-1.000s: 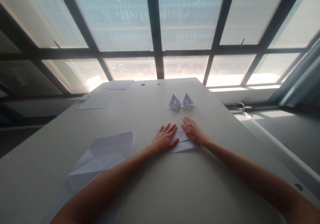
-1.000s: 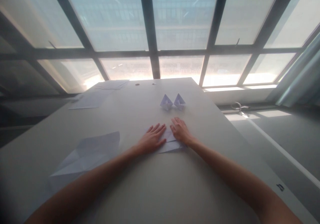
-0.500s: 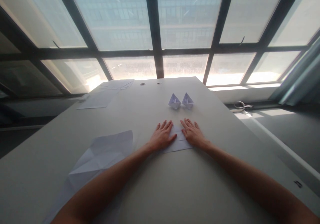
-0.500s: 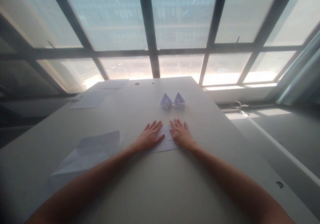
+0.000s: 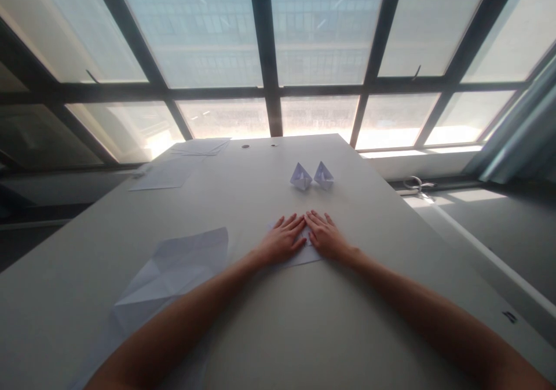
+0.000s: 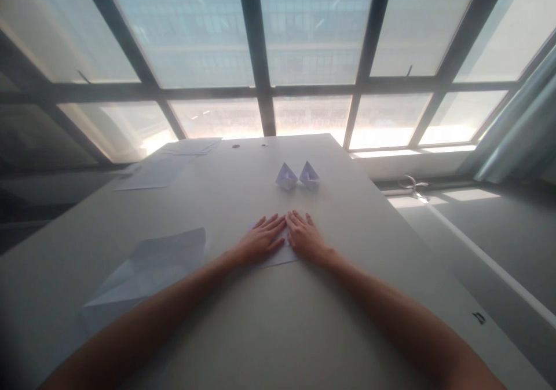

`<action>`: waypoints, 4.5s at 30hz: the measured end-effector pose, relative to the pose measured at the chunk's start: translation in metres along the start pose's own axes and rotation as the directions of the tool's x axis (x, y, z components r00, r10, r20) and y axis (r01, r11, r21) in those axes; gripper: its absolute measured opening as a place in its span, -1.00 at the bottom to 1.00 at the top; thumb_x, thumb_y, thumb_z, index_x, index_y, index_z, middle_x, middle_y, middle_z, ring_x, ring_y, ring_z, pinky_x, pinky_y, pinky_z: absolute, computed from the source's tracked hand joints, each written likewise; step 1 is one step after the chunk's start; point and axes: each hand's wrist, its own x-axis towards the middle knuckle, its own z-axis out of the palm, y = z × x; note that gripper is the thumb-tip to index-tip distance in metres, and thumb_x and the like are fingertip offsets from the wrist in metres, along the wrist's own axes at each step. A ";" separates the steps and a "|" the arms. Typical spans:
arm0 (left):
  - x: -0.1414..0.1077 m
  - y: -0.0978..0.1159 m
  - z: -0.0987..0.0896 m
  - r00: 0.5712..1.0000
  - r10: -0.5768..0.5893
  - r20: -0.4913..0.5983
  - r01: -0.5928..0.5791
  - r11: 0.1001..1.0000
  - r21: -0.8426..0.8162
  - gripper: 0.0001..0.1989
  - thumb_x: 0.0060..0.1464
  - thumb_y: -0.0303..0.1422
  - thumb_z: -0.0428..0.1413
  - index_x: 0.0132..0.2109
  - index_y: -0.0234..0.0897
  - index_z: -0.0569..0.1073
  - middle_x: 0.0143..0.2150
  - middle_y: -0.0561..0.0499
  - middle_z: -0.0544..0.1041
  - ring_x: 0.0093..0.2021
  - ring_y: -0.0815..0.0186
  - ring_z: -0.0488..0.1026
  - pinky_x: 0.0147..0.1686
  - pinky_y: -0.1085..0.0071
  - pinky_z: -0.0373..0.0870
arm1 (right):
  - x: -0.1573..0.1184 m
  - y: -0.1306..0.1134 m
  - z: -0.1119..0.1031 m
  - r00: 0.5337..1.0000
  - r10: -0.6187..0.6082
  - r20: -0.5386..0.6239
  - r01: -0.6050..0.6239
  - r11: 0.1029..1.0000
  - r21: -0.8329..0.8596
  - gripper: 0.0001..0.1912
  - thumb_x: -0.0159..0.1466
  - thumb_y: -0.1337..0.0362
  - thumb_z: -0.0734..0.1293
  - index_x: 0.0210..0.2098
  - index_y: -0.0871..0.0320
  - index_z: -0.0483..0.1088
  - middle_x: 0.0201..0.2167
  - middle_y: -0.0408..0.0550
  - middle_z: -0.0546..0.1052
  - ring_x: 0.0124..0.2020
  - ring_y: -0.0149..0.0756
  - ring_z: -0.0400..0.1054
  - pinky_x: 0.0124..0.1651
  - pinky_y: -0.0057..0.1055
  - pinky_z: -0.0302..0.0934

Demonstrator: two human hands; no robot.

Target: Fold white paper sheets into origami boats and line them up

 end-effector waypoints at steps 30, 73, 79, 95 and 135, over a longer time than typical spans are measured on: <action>-0.002 -0.001 -0.001 1.000 0.028 -0.010 -0.028 0.999 0.020 -0.34 0.32 0.04 -0.25 0.44 -0.10 -0.08 0.46 0.05 -0.08 0.45 0.18 -0.21 0.36 0.14 -0.25 | -0.001 -0.003 -0.008 0.999 0.029 -0.043 -0.029 1.000 0.011 -0.37 0.36 0.19 0.14 0.37 0.23 0.02 0.40 0.11 0.02 0.43 -0.19 -0.25 0.40 -0.12 -0.33; -0.001 -0.002 0.005 0.995 -0.097 -0.023 0.098 0.994 0.047 -0.27 0.29 0.07 -0.25 0.43 -0.28 -0.04 0.46 -0.11 -0.09 0.45 0.12 -0.24 0.36 0.07 -0.26 | 0.001 0.009 0.001 0.948 0.316 -0.031 -0.317 0.948 -0.037 -0.45 0.39 0.25 0.02 0.34 0.22 0.09 0.38 0.15 0.07 0.40 -0.11 -0.16 0.37 -0.06 -0.29; -0.001 -0.002 0.004 0.996 -0.087 0.001 0.087 0.995 0.044 -0.33 0.30 0.05 -0.25 0.42 -0.16 -0.01 0.46 -0.05 -0.10 0.45 0.11 -0.24 0.35 0.05 -0.26 | 0.000 0.012 0.005 0.947 0.316 -0.064 -0.317 0.948 -0.017 -0.44 0.37 0.34 -0.02 0.34 0.26 0.09 0.37 0.15 0.11 0.39 -0.13 -0.12 0.37 -0.08 -0.26; -0.001 -0.001 -0.002 0.998 -0.050 0.029 0.050 0.999 0.021 -0.46 0.33 0.01 -0.23 0.38 0.11 0.06 0.47 0.04 -0.12 0.45 0.08 -0.23 0.33 -0.07 -0.28 | 0.006 0.015 0.000 0.912 0.407 -0.042 -0.409 0.912 -0.038 -0.43 0.39 0.12 0.11 0.34 0.13 0.10 0.38 0.18 0.07 0.39 0.00 -0.13 0.34 -0.03 -0.28; -0.003 -0.012 0.005 0.992 -0.128 -0.023 0.129 0.990 0.062 -0.23 0.26 0.11 -0.26 0.44 -0.26 -0.09 0.46 -0.08 -0.13 0.45 0.12 -0.26 0.35 0.03 -0.29 | -0.005 0.005 -0.020 0.979 -0.145 0.145 0.149 0.989 -0.013 -0.37 0.41 -0.01 0.05 0.40 0.08 -0.04 0.44 0.03 -0.14 0.44 -0.15 -0.39 0.38 0.00 -0.44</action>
